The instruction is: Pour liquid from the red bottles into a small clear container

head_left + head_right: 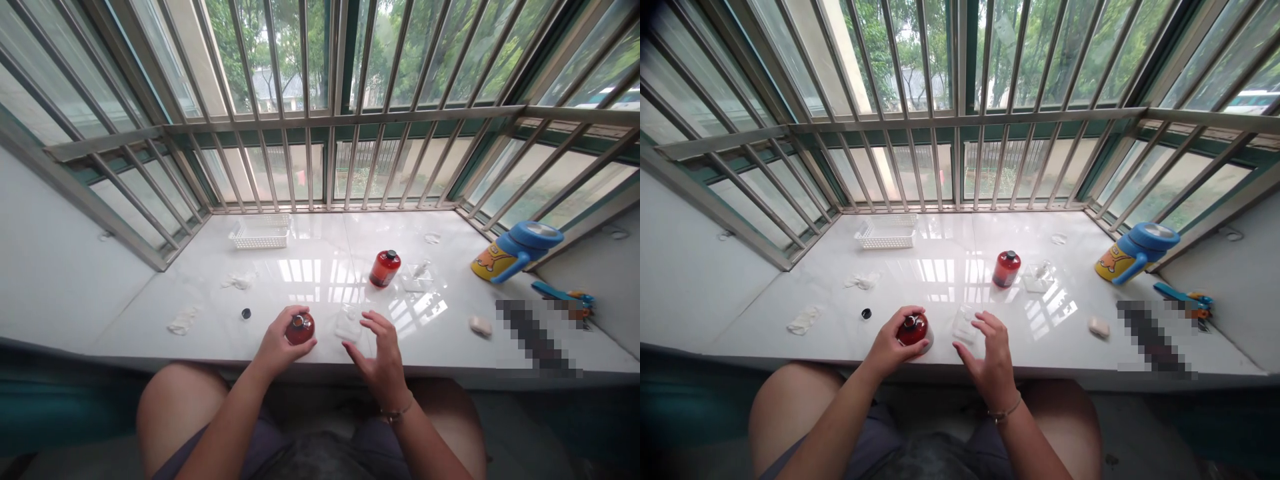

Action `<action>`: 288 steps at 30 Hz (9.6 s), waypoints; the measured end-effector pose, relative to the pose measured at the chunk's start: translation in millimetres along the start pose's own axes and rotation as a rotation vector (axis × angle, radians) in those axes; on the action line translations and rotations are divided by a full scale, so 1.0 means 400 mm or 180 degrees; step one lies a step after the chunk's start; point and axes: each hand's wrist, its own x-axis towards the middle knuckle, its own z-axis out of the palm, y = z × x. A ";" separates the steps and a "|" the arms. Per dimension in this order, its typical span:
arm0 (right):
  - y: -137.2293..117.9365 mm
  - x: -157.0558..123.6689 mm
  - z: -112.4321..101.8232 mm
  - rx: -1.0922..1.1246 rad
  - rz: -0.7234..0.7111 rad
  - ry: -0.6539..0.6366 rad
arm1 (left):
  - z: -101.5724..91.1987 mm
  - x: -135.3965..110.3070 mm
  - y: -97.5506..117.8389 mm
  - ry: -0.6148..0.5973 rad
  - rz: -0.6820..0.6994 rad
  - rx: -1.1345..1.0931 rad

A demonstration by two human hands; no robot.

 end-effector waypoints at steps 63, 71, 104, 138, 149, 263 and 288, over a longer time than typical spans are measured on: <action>0.038 0.001 -0.114 -0.0523 -0.0038 -0.1326 | 0.150 -0.021 -0.039 -0.0308 0.0718 0.0940; 0.052 0.024 -0.124 -0.0809 -0.0242 -0.1643 | 0.171 -0.016 -0.031 -0.0371 0.0701 0.1117; -0.006 0.143 -0.130 -0.1349 -0.1014 -0.2003 | 0.153 -0.003 -0.024 -0.0394 0.0300 0.0788; -0.029 0.183 -0.123 -0.1753 -0.1420 -0.2055 | 0.147 0.001 -0.033 -0.0426 0.0276 0.0710; -0.030 0.182 -0.121 -0.1733 -0.1371 -0.2050 | 0.146 0.000 -0.032 -0.0420 0.0254 0.0685; -0.045 0.220 -0.147 -0.2059 -0.1691 -0.1919 | 0.139 0.001 -0.036 -0.0349 0.0203 0.0566; -0.059 0.230 -0.151 -0.2119 -0.1808 -0.1844 | 0.139 0.000 -0.041 -0.0316 0.0250 0.0612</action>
